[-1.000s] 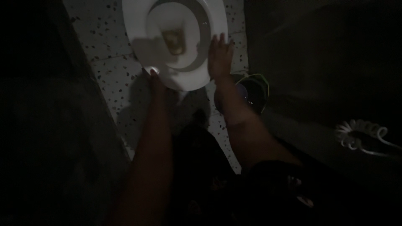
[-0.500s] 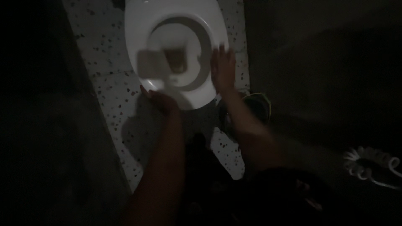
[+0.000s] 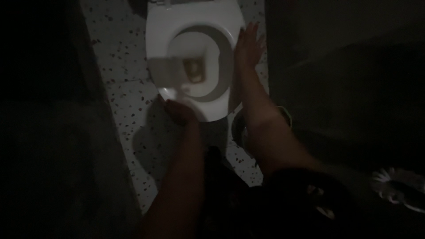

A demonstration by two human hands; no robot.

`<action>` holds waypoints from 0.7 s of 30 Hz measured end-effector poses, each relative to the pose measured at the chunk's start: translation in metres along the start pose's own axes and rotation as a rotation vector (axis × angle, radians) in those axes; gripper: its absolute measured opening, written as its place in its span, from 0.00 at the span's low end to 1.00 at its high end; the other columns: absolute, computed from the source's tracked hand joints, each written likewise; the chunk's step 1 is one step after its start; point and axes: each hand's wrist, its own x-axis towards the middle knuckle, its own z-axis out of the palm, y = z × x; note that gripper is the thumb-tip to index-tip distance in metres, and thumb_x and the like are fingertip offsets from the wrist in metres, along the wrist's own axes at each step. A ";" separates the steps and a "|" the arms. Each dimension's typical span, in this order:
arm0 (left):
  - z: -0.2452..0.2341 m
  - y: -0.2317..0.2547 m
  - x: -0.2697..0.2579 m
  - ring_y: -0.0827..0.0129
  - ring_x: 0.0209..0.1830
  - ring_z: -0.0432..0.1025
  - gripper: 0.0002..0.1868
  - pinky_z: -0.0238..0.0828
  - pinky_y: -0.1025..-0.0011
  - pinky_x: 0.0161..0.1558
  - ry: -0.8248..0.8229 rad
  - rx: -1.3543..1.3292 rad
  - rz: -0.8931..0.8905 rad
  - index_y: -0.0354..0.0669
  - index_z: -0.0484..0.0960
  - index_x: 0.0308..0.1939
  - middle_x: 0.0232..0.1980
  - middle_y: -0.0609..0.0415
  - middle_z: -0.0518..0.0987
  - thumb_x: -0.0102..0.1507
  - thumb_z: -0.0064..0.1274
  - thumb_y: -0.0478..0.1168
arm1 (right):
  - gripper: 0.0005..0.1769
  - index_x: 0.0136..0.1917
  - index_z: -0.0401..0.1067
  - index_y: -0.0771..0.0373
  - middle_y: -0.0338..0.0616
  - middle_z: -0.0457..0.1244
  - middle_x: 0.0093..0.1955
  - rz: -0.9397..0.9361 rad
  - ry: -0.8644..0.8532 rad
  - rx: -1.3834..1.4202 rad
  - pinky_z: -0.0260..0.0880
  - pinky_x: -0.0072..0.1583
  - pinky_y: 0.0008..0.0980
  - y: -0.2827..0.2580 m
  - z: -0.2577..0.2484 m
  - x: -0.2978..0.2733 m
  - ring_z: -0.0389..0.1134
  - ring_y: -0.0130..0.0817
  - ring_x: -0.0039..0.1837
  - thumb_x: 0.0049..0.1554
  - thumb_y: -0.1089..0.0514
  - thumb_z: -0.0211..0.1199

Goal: The person cleans a toilet by wiping the tank and seat with a cloth, scrubbing the bowl with a brush, and pouring water from a purple scoop into the bowl. The person repeatedly wipes the exterior surfaces and the seat throughout the clip.

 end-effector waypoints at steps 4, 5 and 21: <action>-0.002 0.007 0.019 0.51 0.63 0.70 0.29 0.71 0.58 0.59 -0.013 -0.004 0.024 0.50 0.54 0.81 0.73 0.42 0.68 0.75 0.32 0.49 | 0.33 0.85 0.43 0.56 0.45 0.39 0.88 0.049 0.107 0.022 0.35 0.82 0.52 -0.035 0.063 0.063 0.39 0.50 0.86 0.72 0.42 0.40; -0.003 0.007 0.019 0.51 0.63 0.70 0.29 0.71 0.58 0.59 -0.022 -0.004 0.027 0.50 0.54 0.81 0.73 0.42 0.68 0.75 0.32 0.49 | 0.34 0.85 0.42 0.56 0.44 0.39 0.88 0.062 0.131 0.027 0.37 0.82 0.51 -0.047 0.081 0.071 0.41 0.48 0.87 0.72 0.42 0.41; 0.010 0.019 0.016 0.55 0.63 0.69 0.31 0.70 0.61 0.59 -0.140 0.047 0.064 0.51 0.53 0.81 0.73 0.46 0.68 0.74 0.36 0.51 | 0.25 0.78 0.59 0.54 0.40 0.49 0.84 -1.205 -0.310 -0.338 0.52 0.78 0.60 -0.192 0.091 -0.133 0.52 0.47 0.83 0.70 0.51 0.54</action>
